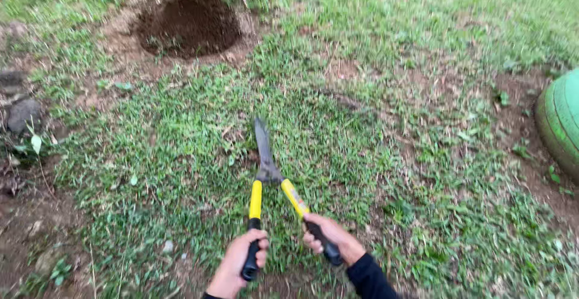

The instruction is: The person walks across a grassy area while holding a pair of garden shears in both hands.

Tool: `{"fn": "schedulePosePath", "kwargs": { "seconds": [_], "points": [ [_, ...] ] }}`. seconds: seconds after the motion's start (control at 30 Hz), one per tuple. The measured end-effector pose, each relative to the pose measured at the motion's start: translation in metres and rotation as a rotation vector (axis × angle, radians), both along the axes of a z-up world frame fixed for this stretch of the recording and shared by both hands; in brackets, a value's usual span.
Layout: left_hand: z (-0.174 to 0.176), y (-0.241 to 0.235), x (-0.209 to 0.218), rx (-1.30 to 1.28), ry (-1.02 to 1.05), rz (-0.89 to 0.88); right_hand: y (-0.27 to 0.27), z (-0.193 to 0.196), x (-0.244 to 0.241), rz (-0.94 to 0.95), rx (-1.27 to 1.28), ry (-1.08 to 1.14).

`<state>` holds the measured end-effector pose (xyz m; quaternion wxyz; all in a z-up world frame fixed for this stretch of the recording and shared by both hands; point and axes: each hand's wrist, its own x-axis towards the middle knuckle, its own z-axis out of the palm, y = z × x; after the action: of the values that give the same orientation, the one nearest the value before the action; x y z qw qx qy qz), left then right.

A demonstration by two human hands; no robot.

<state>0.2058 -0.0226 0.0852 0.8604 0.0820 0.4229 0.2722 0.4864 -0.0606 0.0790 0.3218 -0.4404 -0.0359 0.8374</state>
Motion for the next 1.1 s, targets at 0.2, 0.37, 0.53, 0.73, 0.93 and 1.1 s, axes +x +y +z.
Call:
{"fn": "schedulePosePath", "kwargs": {
  "seconds": [0.2,0.37,0.53,0.73,0.93,1.1],
  "points": [
    [-0.025,-0.006,-0.052,-0.113,-0.080,-0.090,0.003,0.013,0.037,0.194,0.016,-0.078],
    [-0.038,0.000,-0.059,-0.104,-0.128,-0.087,0.034,0.014,0.014,0.222,0.092,-0.035],
    [-0.037,0.002,-0.007,-0.014,-0.016,0.130,0.024,0.008,-0.031,0.076,0.198,-0.237],
    [-0.081,0.006,-0.046,-0.007,-0.222,-0.372,-0.057,0.003,0.031,-0.020,0.369,-0.326],
    [-0.162,-0.013,-0.010,0.040,-0.091,-0.466,-0.111,-0.006,0.075,-0.017,0.092,-0.462],
    [-0.177,-0.029,0.006,0.078,-0.083,-0.499,-0.115,-0.023,0.069,-0.012,0.016,-0.436]
  ]
}}
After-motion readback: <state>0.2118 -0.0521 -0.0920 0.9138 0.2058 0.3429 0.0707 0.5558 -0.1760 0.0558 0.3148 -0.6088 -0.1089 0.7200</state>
